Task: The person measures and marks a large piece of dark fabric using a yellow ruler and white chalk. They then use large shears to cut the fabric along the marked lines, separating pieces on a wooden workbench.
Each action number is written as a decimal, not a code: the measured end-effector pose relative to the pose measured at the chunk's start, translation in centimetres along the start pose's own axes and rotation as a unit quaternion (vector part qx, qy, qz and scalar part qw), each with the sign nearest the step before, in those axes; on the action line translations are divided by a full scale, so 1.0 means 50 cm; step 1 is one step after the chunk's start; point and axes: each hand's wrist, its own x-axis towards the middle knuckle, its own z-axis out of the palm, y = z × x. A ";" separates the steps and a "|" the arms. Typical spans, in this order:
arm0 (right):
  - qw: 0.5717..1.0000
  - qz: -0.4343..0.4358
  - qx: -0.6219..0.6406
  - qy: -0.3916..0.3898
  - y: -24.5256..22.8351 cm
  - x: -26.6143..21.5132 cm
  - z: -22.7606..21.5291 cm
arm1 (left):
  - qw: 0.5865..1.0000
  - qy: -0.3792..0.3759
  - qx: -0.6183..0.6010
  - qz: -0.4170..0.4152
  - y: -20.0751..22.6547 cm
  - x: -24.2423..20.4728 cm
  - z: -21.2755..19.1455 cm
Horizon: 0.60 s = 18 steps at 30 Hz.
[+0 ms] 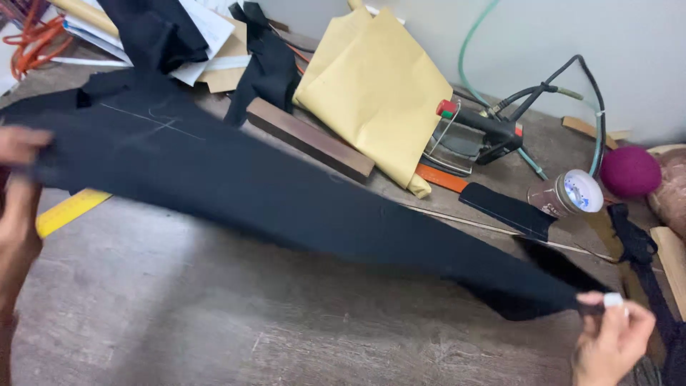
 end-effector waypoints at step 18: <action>0.839 -0.122 -0.489 -0.205 0.465 -0.112 -0.145 | 0.929 -0.342 0.113 -0.083 -0.128 -0.538 -0.016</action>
